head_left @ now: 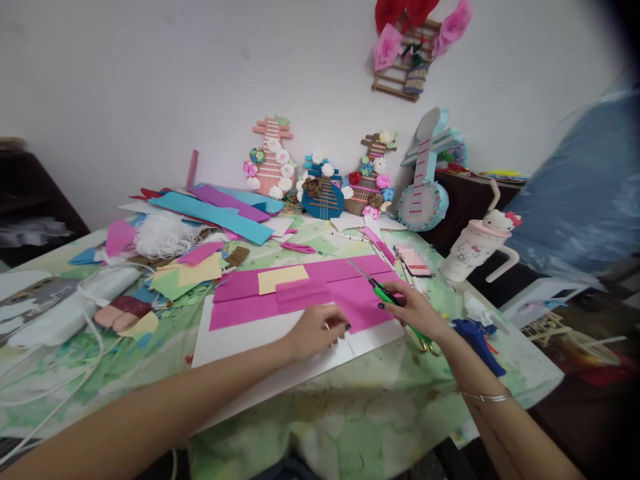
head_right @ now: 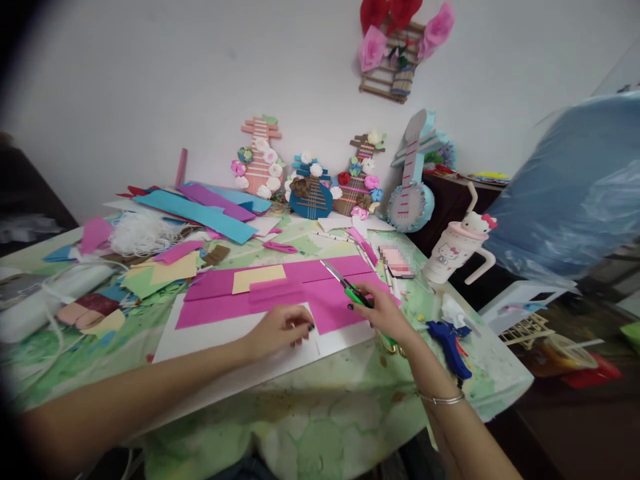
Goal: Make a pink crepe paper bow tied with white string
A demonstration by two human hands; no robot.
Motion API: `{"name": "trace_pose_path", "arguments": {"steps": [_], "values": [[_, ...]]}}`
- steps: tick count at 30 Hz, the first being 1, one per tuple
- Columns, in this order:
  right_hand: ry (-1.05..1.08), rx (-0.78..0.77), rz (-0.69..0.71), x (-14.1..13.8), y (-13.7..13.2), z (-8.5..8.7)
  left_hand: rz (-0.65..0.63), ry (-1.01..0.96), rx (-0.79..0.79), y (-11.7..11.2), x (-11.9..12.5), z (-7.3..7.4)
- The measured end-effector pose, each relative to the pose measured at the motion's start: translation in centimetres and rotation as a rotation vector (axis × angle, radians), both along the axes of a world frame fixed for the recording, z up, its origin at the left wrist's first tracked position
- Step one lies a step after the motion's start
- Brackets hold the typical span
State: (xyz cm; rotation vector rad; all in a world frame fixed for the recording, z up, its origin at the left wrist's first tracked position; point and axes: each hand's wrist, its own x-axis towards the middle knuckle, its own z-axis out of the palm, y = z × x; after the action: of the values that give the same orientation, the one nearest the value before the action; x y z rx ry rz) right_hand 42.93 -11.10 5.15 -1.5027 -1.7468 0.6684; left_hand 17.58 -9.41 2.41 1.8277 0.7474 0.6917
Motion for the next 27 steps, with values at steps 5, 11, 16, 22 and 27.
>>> {"name": "trace_pose_path", "arguments": {"steps": [5, 11, 16, 22, 27], "values": [[-0.502, 0.089, 0.101, 1.9, 1.2, 0.1, 0.357, 0.403, 0.551, 7.6, -3.4, 0.8], [-0.51, 0.004, 0.195, 1.9, 2.9, -0.2, 0.388, 0.451, 0.419, 11.3, -4.6, -0.8], [-0.569, -0.007, 0.234, 1.3, 3.7, -0.3, 0.358, 0.332, 0.317, 10.8, -4.8, -1.1], [-0.593, 0.011, 0.244, 0.8, 4.7, -0.4, 0.345, 0.163, 0.218, 11.3, -5.4, -1.2], [-0.59, 0.037, 0.243, 0.3, 5.5, -0.4, 0.335, 0.095, 0.165, 11.6, -5.7, -1.2]]}}
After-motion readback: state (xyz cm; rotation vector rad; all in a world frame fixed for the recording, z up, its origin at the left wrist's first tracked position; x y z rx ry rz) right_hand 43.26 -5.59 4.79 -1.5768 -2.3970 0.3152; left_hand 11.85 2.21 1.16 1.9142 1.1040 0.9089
